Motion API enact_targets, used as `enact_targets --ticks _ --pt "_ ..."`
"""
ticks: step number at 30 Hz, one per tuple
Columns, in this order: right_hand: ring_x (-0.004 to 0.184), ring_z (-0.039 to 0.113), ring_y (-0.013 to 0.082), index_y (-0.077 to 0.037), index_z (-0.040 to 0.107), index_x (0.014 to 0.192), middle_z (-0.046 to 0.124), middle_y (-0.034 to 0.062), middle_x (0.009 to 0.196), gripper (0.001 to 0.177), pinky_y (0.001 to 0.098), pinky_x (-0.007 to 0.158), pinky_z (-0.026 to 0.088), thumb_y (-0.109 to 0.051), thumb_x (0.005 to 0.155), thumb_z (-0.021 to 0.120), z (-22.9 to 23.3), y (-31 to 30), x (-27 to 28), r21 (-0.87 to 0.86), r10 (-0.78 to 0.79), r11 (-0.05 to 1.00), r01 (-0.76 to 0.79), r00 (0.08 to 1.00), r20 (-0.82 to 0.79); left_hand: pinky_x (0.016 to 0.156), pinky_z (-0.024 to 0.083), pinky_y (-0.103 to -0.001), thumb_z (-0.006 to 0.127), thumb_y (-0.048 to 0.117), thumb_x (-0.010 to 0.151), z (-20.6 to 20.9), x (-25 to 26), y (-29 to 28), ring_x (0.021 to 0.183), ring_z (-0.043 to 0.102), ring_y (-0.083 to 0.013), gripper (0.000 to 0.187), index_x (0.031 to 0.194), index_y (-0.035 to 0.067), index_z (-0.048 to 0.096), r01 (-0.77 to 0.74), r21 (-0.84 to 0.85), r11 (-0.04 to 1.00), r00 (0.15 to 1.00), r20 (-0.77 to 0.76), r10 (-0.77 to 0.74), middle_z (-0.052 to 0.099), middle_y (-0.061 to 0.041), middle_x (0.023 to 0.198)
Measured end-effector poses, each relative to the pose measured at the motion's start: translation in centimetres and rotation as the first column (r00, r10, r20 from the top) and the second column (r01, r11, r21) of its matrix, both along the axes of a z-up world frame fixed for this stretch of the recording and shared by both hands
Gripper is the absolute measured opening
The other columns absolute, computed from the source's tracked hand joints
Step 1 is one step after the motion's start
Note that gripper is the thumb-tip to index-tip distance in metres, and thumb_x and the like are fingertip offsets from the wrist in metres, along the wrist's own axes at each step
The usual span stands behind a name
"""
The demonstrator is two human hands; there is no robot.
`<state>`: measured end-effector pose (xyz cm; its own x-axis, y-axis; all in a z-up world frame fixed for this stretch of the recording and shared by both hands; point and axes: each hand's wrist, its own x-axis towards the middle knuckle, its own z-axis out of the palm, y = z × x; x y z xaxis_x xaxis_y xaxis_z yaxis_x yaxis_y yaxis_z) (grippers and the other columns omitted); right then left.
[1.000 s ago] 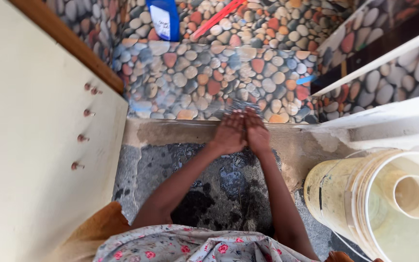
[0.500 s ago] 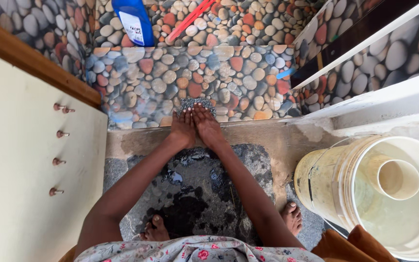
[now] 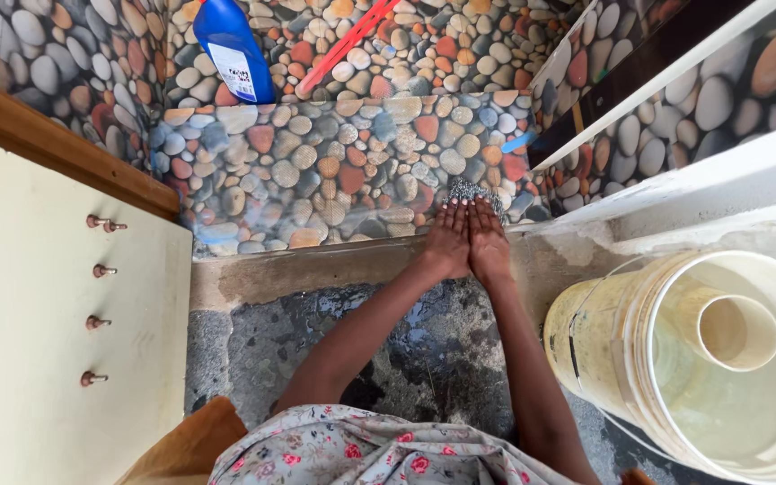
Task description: The person cleans the bathroom floor by scrubbing the tiled surface with a wire scrubber.
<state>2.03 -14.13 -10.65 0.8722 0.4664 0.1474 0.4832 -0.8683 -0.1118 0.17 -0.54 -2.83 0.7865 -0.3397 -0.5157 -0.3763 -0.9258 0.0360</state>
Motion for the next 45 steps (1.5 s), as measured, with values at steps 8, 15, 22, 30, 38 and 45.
enact_targets --ticks 8,15,22,30,38,45 --pt "0.153 0.033 0.0312 0.0 0.04 0.154 0.033 0.018 0.165 0.068 0.0387 0.126 0.029 0.002 0.087 0.05 -2.8 12.7 -5.5 0.063 0.25 0.967 -0.248 0.968 -0.018 0.125 0.008 -0.058 0.044 0.036 0.1 -6.8 -7.1 10.8 0.156 0.013 -0.0445 0.079 0.16 -0.006 0.015 -0.174 0.158 0.972 0.977 0.152 0.15 0.011 -0.03 0.168" --pt "0.147 0.043 0.0261 -0.004 0.047 0.152 0.045 0.0141 0.16 0.065 0.036 0.119 0.039 0.005 0.088 0.052 0.0 6.0 -3.9 0.091 0.167 0.984 -0.156 0.977 -0.136 0.13 0.012 -0.047 0.065 0.034 0.087 1.1 -4.8 6.5 0.158 0.018 -0.0408 0.095 0.16 -0.01 0.024 -0.085 0.028 0.996 0.993 -0.084 0.087 0.018 -0.031 0.169" --pt "0.142 0.045 0.037 0.003 0.057 0.14 0.051 0.0197 0.152 0.056 0.043 0.116 0.039 0.005 0.084 0.054 0.2 -1.5 -0.9 0.247 0.016 0.969 -0.017 1.0 0.007 0.125 0.005 -0.047 0.062 0.043 0.088 -1.7 -1.8 -1.2 0.154 0.007 -0.0429 0.101 0.154 -0.015 0.013 -0.033 -0.208 0.978 0.998 0.039 0.042 0.008 -0.033 0.165" --pt "0.141 0.047 0.0367 0.004 0.054 0.143 0.046 0.0188 0.155 0.054 0.0435 0.116 0.041 -0.003 0.089 0.055 -1.6 12.8 -6.8 0.351 0.261 0.908 -0.231 0.965 -0.039 0.126 0.017 -0.052 0.055 0.035 0.093 -5.0 -8.2 11.3 0.152 0.028 -0.0395 0.079 0.153 -0.011 0.032 -0.158 0.079 0.984 0.987 0.045 0.155 0.03 -0.03 0.162" --pt "0.13 0.057 0.0331 -0.006 0.068 0.125 0.054 0.0143 0.148 0.041 0.04 0.104 0.055 -0.004 0.085 0.066 3.7 12.2 -4.4 0.312 0.241 0.926 -0.213 0.969 -0.052 0.128 0.008 -0.046 0.058 0.064 0.091 1.3 -5.4 12.3 0.158 0.006 -0.0361 0.111 0.16 -0.006 0.006 -0.153 0.034 0.988 0.974 -0.166 0.156 0.002 -0.024 0.169" --pt "0.111 0.064 0.0341 -0.007 0.076 0.109 0.069 0.0105 0.123 0.027 0.0409 0.092 0.057 -0.001 0.085 0.066 4.7 3.4 1.0 0.26 0.038 0.964 -0.06 0.996 0.086 0.128 -0.001 -0.048 0.05 0.068 0.094 1.6 -1.9 3.0 0.157 -0.004 -0.0401 0.11 0.159 -0.006 0.002 -0.093 -0.165 0.982 0.995 -0.035 0.089 -0.001 -0.026 0.168"
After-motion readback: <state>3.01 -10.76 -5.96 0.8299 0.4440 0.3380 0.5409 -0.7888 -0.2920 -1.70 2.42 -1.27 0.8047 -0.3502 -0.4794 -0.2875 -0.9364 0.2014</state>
